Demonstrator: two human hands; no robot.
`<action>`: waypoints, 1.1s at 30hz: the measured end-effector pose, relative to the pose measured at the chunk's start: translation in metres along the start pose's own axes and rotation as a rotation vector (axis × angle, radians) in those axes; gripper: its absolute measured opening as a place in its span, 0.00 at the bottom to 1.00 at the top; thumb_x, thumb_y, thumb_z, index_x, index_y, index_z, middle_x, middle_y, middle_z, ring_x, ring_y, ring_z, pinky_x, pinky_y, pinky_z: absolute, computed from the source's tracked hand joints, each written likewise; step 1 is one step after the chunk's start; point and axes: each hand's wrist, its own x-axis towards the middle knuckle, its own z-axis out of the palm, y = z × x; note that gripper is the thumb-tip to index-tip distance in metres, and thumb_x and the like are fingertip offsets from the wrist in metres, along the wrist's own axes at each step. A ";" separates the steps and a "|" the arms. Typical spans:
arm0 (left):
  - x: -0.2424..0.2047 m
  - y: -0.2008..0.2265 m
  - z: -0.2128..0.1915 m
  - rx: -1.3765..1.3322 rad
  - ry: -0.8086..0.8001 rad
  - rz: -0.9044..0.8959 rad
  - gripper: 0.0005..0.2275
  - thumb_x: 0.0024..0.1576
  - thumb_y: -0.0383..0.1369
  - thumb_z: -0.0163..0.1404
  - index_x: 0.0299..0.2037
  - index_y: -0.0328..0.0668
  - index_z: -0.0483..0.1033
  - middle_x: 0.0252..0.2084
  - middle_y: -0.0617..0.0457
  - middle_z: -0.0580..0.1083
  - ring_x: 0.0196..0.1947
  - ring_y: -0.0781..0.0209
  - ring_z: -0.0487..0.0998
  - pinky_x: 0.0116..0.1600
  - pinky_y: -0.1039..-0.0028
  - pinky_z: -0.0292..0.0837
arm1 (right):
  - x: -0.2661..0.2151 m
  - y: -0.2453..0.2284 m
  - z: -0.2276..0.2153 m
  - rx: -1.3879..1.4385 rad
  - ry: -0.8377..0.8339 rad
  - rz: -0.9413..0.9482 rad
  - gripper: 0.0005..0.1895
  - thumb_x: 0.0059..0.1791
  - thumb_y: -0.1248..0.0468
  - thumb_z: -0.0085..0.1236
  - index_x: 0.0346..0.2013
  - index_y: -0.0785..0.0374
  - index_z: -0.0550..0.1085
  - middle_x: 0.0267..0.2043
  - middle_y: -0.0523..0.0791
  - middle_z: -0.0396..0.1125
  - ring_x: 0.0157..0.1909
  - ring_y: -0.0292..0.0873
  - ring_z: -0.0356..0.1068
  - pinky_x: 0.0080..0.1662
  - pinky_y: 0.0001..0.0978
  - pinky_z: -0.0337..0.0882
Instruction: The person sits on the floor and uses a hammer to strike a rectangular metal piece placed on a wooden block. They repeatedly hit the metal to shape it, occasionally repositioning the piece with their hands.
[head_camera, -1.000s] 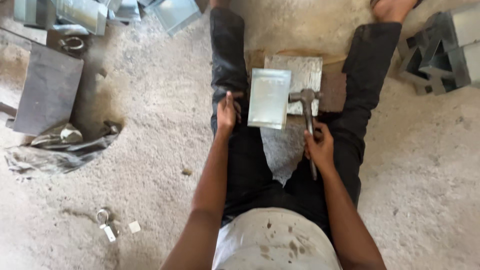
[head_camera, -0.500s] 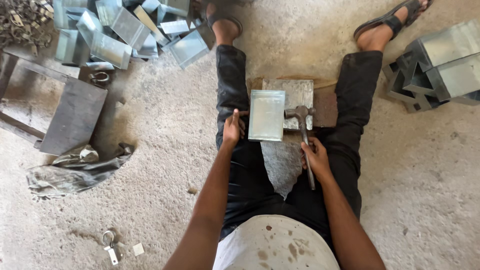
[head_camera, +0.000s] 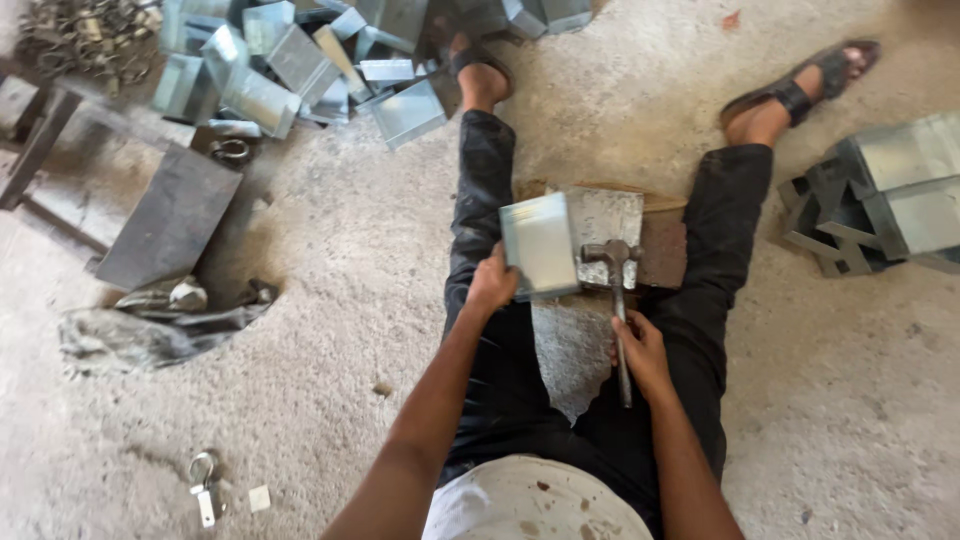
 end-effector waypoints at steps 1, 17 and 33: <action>0.008 -0.014 -0.002 -0.023 0.028 0.002 0.29 0.56 0.37 0.50 0.69 0.39 0.61 0.47 0.28 0.76 0.49 0.28 0.77 0.55 0.48 0.72 | 0.003 0.001 -0.001 -0.016 -0.002 0.005 0.20 0.53 0.55 0.57 0.53 0.67 0.72 0.27 0.43 0.66 0.24 0.37 0.67 0.27 0.31 0.68; 0.115 0.052 -0.133 -0.782 0.028 -0.151 0.26 0.71 0.46 0.39 0.69 0.31 0.69 0.49 0.39 0.78 0.40 0.51 0.82 0.45 0.61 0.84 | -0.012 -0.056 -0.022 -0.311 0.108 -0.412 0.06 0.51 0.65 0.60 0.40 0.65 0.79 0.45 0.46 0.76 0.40 0.38 0.76 0.43 0.33 0.76; 0.006 0.014 -0.008 -1.053 0.041 -0.348 0.13 0.68 0.35 0.43 0.51 0.32 0.74 0.34 0.46 0.76 0.29 0.58 0.79 0.36 0.71 0.75 | 0.190 -0.069 -0.298 -1.180 0.866 -0.241 0.12 0.53 0.72 0.54 0.51 0.62 0.75 0.48 0.50 0.74 0.53 0.53 0.70 0.62 0.56 0.50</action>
